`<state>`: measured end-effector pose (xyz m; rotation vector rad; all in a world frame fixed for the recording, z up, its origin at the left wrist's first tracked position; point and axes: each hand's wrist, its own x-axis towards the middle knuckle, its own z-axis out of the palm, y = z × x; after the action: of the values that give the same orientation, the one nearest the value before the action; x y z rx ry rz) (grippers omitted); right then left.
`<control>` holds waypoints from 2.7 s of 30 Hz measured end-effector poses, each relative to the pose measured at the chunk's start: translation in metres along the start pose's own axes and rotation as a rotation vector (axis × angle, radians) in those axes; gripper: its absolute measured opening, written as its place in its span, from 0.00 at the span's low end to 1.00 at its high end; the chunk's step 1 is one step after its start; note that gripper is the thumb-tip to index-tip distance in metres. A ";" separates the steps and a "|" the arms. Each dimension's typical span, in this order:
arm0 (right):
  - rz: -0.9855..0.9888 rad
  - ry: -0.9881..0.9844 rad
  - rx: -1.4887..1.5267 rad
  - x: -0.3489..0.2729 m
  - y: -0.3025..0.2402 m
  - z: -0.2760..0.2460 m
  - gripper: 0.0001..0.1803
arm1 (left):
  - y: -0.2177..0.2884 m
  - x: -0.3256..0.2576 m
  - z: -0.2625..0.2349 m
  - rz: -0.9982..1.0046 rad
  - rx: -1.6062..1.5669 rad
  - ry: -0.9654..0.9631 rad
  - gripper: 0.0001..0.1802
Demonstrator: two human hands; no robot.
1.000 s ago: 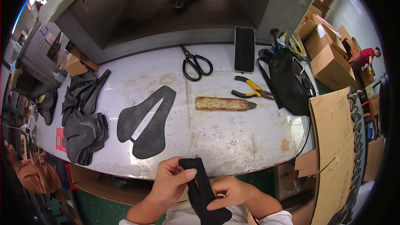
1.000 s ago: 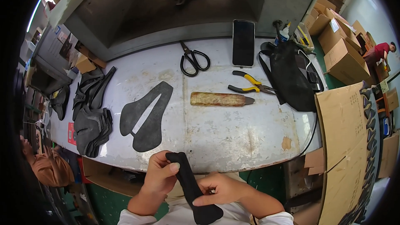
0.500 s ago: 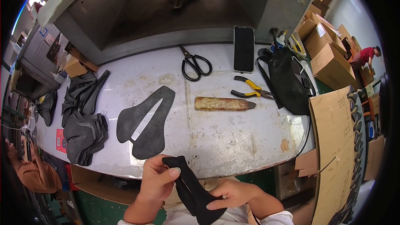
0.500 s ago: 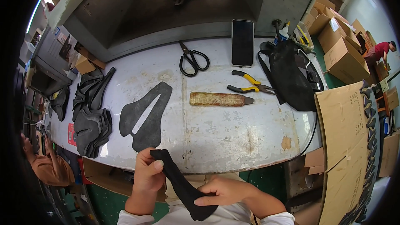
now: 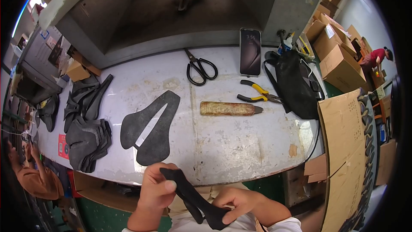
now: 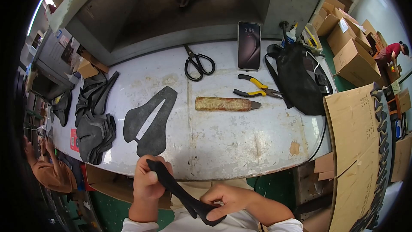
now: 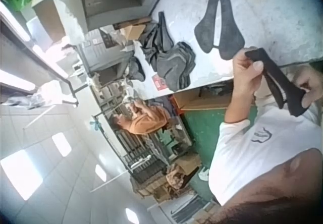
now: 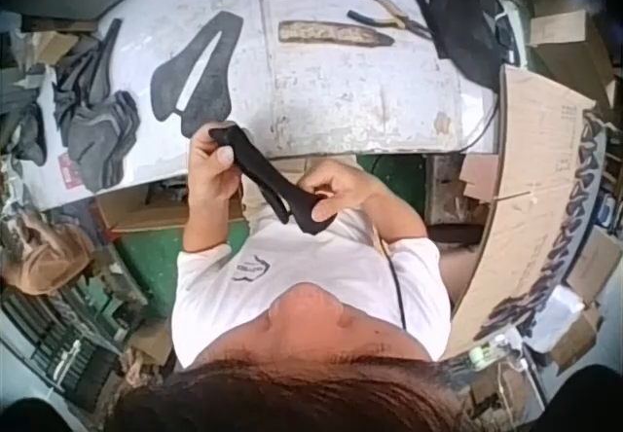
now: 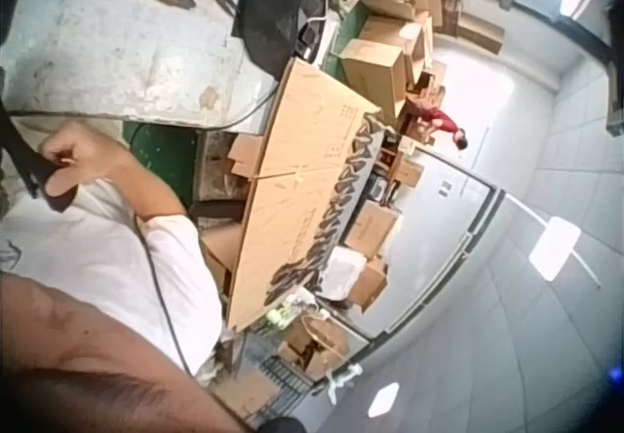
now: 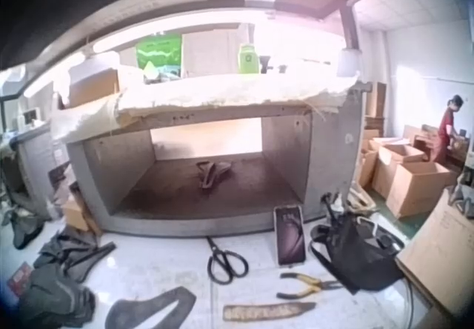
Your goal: Inspecting and preparing bicycle saddle covers at a factory workbench.
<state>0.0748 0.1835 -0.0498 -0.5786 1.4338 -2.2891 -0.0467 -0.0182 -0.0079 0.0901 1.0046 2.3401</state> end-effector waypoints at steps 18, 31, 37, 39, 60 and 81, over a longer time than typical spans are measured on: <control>-0.145 0.720 -0.363 0.018 -0.036 0.025 0.10 | -0.011 -0.003 0.025 0.072 0.830 -0.350 0.10; -0.096 0.760 0.581 0.018 -0.028 0.025 0.08 | -0.016 0.001 0.028 0.009 0.754 -0.417 0.18; -0.125 0.814 0.379 0.023 -0.038 0.029 0.08 | -0.016 0.001 0.032 -0.145 0.622 -0.357 0.18; -0.120 0.730 0.681 0.026 -0.041 0.028 0.09 | -0.019 0.002 0.025 0.038 0.803 -0.380 0.17; -0.003 0.473 -0.671 0.039 -0.049 0.049 0.25 | -0.016 -0.010 0.039 0.539 0.425 0.142 0.18; -0.072 0.595 -0.688 0.026 -0.060 0.052 0.23 | -0.013 -0.011 0.030 0.147 0.394 -0.019 0.09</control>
<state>0.0740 0.1556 0.0286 -0.1026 2.5566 -2.0678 -0.0227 0.0017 0.0062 0.3492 1.4815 2.2311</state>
